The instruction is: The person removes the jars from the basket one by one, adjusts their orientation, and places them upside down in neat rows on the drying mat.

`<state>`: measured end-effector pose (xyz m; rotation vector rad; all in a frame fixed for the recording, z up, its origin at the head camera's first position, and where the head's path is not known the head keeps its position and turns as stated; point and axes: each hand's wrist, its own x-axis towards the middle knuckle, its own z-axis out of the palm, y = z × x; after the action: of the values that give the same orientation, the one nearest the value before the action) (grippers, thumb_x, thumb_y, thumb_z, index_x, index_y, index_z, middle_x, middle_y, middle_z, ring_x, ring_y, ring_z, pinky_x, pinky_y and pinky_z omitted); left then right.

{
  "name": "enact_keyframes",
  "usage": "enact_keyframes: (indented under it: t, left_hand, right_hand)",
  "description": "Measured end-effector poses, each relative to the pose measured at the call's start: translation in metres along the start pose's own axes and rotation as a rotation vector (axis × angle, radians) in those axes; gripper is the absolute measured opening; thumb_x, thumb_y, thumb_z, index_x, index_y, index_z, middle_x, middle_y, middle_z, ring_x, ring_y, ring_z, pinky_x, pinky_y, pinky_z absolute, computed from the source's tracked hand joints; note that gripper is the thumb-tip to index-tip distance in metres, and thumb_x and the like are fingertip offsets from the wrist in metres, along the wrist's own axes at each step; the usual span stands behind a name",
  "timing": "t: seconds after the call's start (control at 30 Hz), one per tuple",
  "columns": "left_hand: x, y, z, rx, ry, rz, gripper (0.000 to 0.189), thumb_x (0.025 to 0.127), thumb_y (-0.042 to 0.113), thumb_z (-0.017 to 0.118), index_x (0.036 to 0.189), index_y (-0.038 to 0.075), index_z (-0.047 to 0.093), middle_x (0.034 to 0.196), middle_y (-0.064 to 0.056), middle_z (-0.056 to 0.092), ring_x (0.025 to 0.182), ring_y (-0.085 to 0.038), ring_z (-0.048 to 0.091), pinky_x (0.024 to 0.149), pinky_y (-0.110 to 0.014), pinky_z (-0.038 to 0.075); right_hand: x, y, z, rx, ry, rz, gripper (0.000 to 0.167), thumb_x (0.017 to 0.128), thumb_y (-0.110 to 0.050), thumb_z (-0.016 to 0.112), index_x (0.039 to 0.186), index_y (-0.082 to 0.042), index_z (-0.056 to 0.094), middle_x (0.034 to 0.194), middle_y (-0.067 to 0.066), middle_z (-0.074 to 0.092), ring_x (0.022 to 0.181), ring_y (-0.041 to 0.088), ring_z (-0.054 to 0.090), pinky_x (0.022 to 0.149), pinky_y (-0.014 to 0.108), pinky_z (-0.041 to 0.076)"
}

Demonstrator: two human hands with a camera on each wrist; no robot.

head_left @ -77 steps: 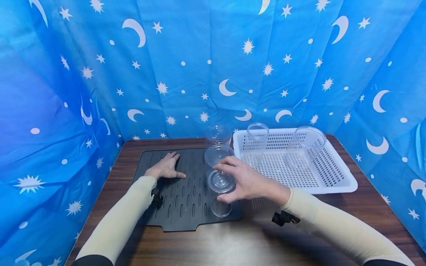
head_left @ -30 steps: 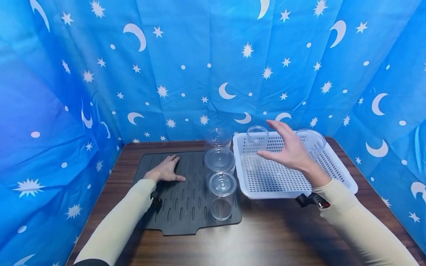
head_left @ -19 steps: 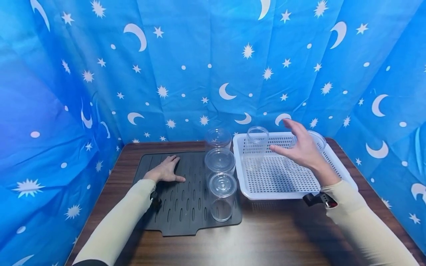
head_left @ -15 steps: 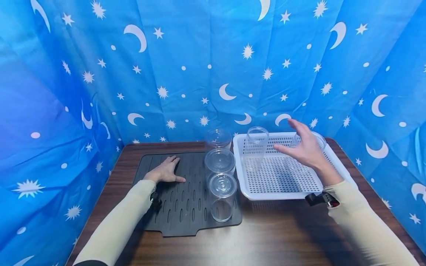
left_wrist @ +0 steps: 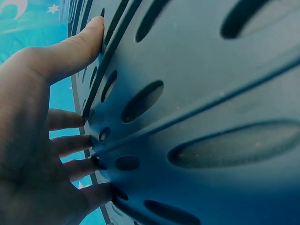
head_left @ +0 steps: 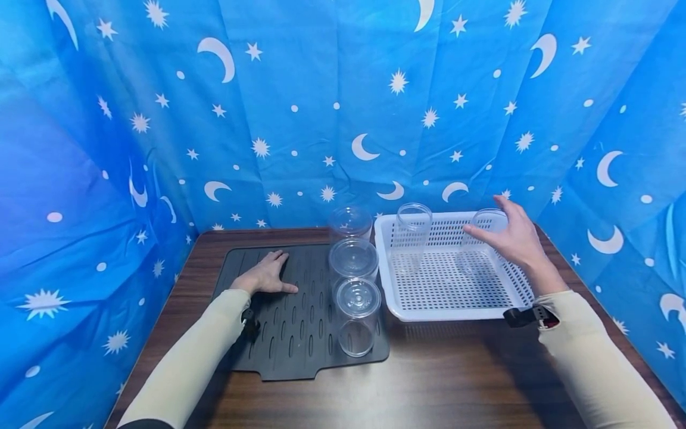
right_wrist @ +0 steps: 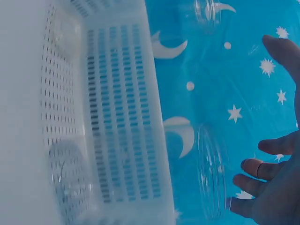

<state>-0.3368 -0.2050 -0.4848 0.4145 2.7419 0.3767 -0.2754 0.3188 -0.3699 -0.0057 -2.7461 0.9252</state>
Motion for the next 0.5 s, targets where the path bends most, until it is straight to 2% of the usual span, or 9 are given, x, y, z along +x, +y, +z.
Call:
enact_keyframes:
  t: [0.37, 0.5]
  left_hand:
    - [-0.001, -0.001, -0.001, -0.008, 0.017, 0.022, 0.107, 0.078, 0.058, 0.074, 0.154, 0.002, 0.023, 0.161, -0.023, 0.016, 0.147, -0.043, 0.014, 0.114, -0.060, 0.025]
    - [0.000, 0.000, 0.000, -0.001, 0.016, 0.028, 0.108, 0.078, 0.059, 0.074, 0.154, 0.001, 0.024, 0.160, -0.023, 0.016, 0.147, -0.044, 0.015, 0.113, -0.061, 0.025]
  right_hand:
    - [-0.001, 0.029, -0.002, -0.056, -0.012, 0.081, 0.112, 0.078, -0.062, 0.070, 0.157, -0.007, 0.013, 0.157, 0.032, 0.014, 0.140, 0.055, 0.015, 0.100, 0.078, 0.020]
    - [-0.003, 0.038, -0.002, -0.043, -0.019, 0.100, 0.115, 0.079, -0.061, 0.070, 0.157, -0.007, 0.006, 0.158, 0.032, 0.009, 0.141, 0.056, 0.013, 0.100, 0.078, 0.020]
